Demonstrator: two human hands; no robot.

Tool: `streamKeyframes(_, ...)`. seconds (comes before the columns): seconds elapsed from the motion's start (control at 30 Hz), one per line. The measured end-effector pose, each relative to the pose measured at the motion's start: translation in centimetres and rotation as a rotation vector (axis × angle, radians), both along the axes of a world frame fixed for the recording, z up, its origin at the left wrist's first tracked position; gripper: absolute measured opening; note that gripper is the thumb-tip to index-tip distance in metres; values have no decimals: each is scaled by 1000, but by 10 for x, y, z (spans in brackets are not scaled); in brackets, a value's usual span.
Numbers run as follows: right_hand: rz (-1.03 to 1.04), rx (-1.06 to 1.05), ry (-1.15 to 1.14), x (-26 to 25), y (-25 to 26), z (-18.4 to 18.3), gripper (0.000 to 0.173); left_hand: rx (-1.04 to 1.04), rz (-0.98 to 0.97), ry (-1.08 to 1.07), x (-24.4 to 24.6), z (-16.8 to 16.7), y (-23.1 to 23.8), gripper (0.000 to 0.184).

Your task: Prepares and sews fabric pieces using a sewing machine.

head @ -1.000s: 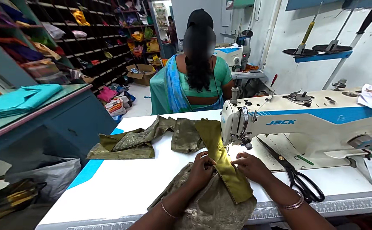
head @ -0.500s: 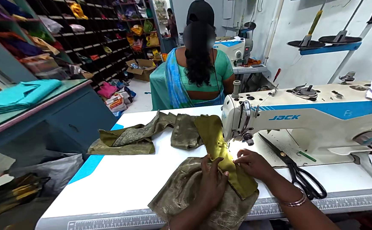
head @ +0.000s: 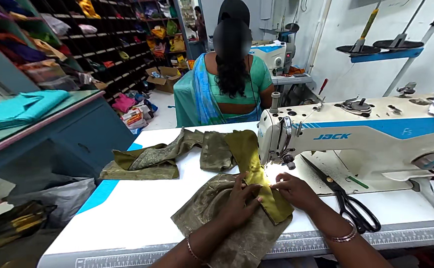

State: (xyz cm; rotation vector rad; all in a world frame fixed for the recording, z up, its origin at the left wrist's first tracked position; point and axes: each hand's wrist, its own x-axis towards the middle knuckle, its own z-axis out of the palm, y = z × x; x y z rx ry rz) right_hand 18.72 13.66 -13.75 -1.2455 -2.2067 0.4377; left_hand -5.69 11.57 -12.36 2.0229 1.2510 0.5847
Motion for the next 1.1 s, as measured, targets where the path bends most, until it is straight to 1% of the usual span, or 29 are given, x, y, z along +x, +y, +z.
streamKeyframes(0.13,-13,-23,-10,0,3,-1,25,30,-58,-35,-8,-2,19,38)
streamKeyframes(0.2,-17,-20,-14,-1,3,-1,25,35,-58,-3,-7,1,24,38)
streamKeyframes(0.3,-24,-42,-32,-1,2,2,26,141,34,217,13,11,8,38)
streamKeyframes(0.37,-18,-37,-22,-1,1,2,25,201,90,390,33,15,-10,43)
streamKeyframes(0.43,-6,-29,-9,0,1,1,24,170,48,472,46,17,-19,51)
streamKeyframes(0.53,5,-22,-3,2,2,0,21,98,-52,508,53,10,-12,61)
streamKeyframes(0.67,59,18,34,9,3,-5,20,71,-80,500,48,5,-1,71)
streamKeyframes(0.77,79,14,44,11,2,-5,19,80,-94,466,42,4,2,70)
streamKeyframes(0.9,88,42,42,11,2,-6,20,142,-119,418,31,0,9,66)
streamKeyframes(1.1,58,52,19,10,2,-6,20,158,-143,422,28,0,13,64)
